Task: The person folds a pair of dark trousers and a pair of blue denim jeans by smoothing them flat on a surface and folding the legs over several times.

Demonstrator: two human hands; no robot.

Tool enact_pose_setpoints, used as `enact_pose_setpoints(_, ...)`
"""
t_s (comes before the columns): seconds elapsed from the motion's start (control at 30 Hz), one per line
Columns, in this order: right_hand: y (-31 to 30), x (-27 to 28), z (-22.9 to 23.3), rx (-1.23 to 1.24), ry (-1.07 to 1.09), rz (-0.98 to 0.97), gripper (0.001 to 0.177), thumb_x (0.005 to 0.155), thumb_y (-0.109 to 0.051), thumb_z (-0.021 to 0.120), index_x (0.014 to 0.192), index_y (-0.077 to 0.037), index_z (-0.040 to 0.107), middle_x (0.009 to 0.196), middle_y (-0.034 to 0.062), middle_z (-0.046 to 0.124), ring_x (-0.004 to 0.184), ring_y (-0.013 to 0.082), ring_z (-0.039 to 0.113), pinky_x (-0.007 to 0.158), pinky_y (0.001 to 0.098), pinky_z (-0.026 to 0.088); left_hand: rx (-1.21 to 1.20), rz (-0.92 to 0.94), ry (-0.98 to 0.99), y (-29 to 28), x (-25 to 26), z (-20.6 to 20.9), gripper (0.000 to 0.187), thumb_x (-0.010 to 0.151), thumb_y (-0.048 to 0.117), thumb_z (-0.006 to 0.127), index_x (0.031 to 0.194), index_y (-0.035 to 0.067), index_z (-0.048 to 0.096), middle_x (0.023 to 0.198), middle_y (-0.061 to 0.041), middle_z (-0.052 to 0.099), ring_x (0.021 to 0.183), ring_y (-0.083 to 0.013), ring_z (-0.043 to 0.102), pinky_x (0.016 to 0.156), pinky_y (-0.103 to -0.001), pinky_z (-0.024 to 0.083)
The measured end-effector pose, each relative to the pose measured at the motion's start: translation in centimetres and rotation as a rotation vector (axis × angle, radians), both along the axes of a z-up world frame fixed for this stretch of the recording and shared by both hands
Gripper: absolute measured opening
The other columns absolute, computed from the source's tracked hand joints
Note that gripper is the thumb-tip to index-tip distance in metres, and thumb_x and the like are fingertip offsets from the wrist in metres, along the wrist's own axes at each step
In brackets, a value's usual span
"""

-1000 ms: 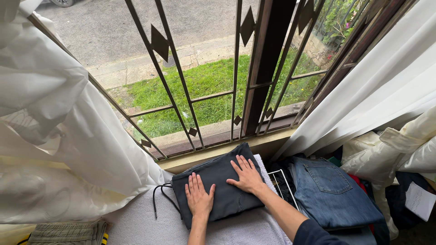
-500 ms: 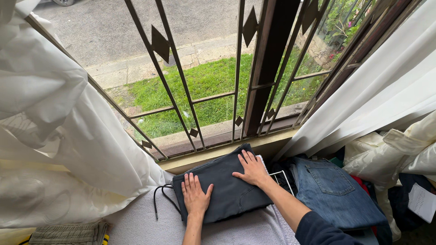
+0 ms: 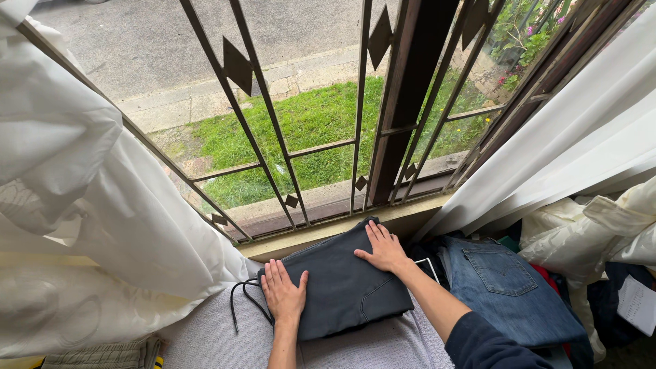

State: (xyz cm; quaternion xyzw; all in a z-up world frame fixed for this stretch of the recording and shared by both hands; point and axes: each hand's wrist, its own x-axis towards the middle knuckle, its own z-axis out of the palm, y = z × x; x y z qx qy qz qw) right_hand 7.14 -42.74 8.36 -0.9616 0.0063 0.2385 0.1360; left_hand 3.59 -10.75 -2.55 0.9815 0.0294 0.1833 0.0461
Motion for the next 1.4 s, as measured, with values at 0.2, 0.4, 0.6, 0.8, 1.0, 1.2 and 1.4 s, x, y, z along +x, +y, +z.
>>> enact_pose_setpoints(0.2,-0.9,0.5,-2.2,0.031,-0.012,-0.080,0.097,0.096,-0.079,0.024,0.167,-0.015,0.008,0.175,-0.0021,0.006,0.156,0.0304,0.017,0.122,0.0530,0.020,-0.068,0.002,0.097,3.3,1.5,-0.3,0.083,0.100,0.065,0.041,0.156,0.004,0.044,0.158,-0.013,0.048,0.149,-0.0322,0.039,0.121,-0.046,0.036)
enact_pose_setpoints(0.4,-0.7,0.3,-3.6,0.026,-0.030,-0.178,0.100,0.095,-0.081,0.023,0.166,-0.013,0.008,0.176,0.0017,0.003,0.161,0.0257,0.003,0.125,0.0520,0.014,-0.409,0.021,0.166,6.5,-0.9,-0.7,0.080,0.103,0.051,0.045,0.161,-0.002,0.029,0.160,-0.026,0.042,0.146,-0.0386,0.043,0.118,-0.047,0.038)
enact_pose_setpoints(0.6,-0.6,-2.0,-5.5,0.054,-0.303,-0.182,0.094,0.098,-0.077,0.030,0.163,-0.008,0.023,0.174,0.0133,0.013,0.161,0.0283,0.006,0.123,0.0552,0.017,-0.579,0.227,0.153,6.1,-5.4,1.7,0.063,0.100,0.048,0.054,0.147,0.006,0.050,0.138,-0.022,0.061,0.126,-0.0415,0.060,0.102,-0.052,0.049)
enact_pose_setpoints(0.8,0.5,-4.2,-5.9,0.088,-0.384,-0.128,0.084,0.101,-0.070,0.037,0.159,-0.009,0.034,0.171,0.0137,0.021,0.160,0.0301,0.013,0.124,0.0544,0.018,-0.772,0.415,0.539,7.1,-5.1,0.3,0.062,0.097,0.065,0.047,0.130,0.015,0.060,0.120,-0.018,0.076,0.114,-0.0424,0.069,0.097,-0.050,0.050)
enact_pose_setpoints(1.0,1.0,-5.1,-6.0,0.111,-0.403,-0.101,0.079,0.102,-0.068,0.037,0.155,-0.009,0.043,0.169,0.0132,0.026,0.159,0.0296,0.014,0.124,0.0519,0.018,-0.884,0.421,0.721,6.6,-4.5,1.3,0.075,0.093,0.073,0.043,0.134,0.013,0.061,0.131,-0.018,0.073,0.125,-0.0388,0.065,0.103,-0.045,0.048)
enact_pose_setpoints(1.2,2.1,-5.7,-6.4,0.136,-0.459,-0.029,0.067,0.105,-0.061,0.040,0.146,-0.009,0.054,0.163,0.0141,0.037,0.156,0.0312,0.023,0.120,0.0534,0.026,-1.001,0.423,0.648,5.5,-3.6,2.0,0.078,0.085,0.072,0.058,0.130,0.009,0.065,0.135,-0.016,0.070,0.128,-0.0378,0.063,0.106,-0.045,0.047)
enact_pose_setpoints(1.4,4.7,-5.4,-5.7,0.222,-0.536,0.068,0.059,0.103,-0.057,0.053,0.133,-0.008,0.064,0.152,0.0122,0.051,0.150,0.0296,0.034,0.111,0.0546,0.037,-0.912,0.350,0.579,4.7,-2.7,3.5,0.074,0.087,0.073,0.055,0.118,0.007,0.066,0.126,-0.018,0.073,0.119,-0.0404,0.066,0.098,-0.048,0.049)
